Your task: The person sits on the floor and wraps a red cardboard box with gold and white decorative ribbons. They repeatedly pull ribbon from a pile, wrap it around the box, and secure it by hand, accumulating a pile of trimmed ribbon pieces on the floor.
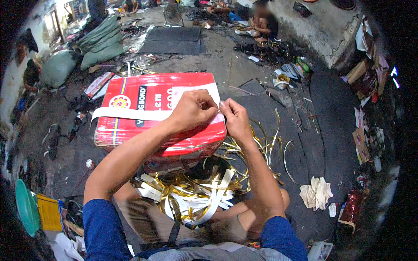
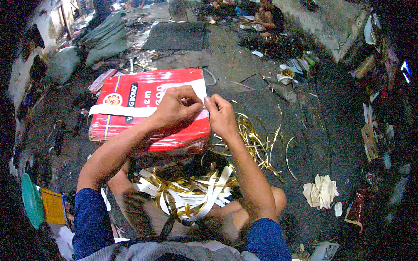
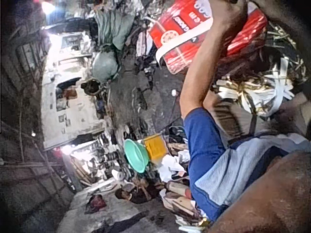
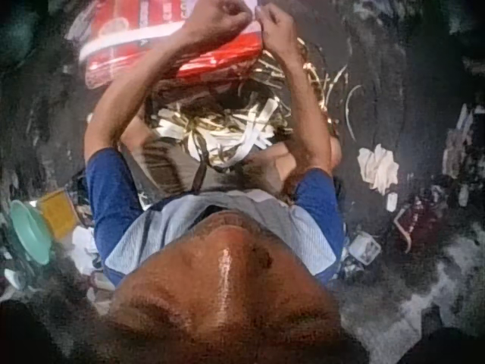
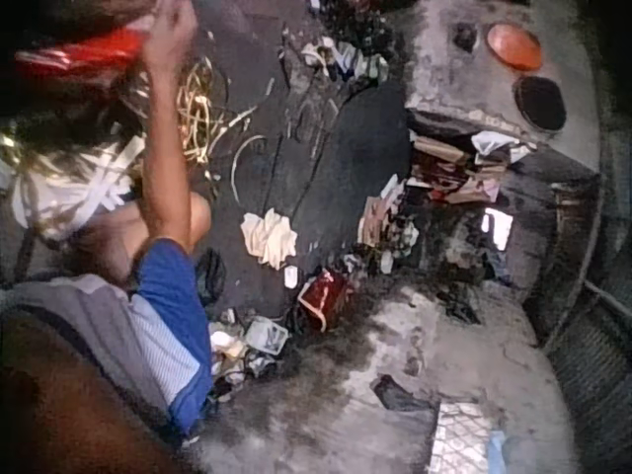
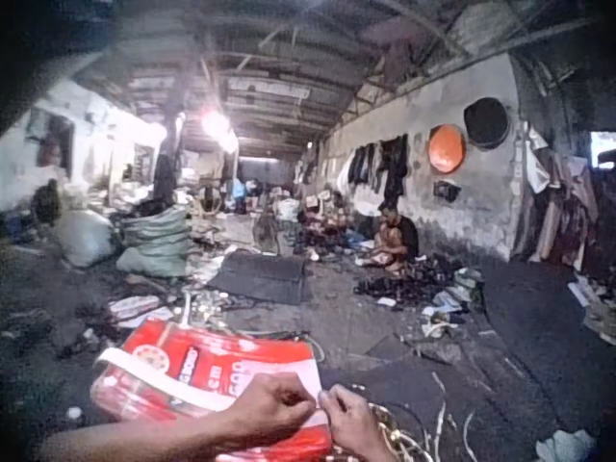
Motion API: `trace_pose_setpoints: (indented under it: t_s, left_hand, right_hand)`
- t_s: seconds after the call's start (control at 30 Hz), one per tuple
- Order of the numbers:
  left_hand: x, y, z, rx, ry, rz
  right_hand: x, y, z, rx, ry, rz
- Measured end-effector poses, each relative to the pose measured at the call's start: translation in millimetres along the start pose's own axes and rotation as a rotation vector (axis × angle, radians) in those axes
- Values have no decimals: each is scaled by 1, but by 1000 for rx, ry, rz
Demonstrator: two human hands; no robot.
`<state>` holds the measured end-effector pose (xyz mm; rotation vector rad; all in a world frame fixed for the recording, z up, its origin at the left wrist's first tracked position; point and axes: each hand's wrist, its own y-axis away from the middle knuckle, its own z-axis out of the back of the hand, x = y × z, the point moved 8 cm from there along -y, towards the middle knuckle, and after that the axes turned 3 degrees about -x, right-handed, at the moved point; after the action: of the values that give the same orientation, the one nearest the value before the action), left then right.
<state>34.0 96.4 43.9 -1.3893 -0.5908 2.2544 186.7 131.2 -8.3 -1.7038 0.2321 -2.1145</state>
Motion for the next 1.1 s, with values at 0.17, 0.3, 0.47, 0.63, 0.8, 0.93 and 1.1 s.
trace_pose_setpoints:
  t_s: [0.17,0.3,0.47,0.63,0.8,0.93,1.1]
  left_hand:
    - [0,5,5,13,-12,-58]
    - [-6,-2,-4,26,19,-65]
    - [-7,-4,-3,19,20,-51]
    - [-9,-7,-9,43,8,-39]
    - [1,0,4,15,-3,-4]
    - [2,-1,-3,12,19,57]
    - [2,-3,1,34,-9,34]
  right_hand:
    - [-8,26,-26,39,-713,-530]
    - [-22,35,-29,50,-945,-676]
    - [-25,34,-27,154,-909,-660]
    - [6,-36,24,-33,223,-335]
    - [54,-42,-14,-14,790,70]
    - [12,-43,0,-135,401,-7]
    - [-12,-34,-2,-222,208,-3]
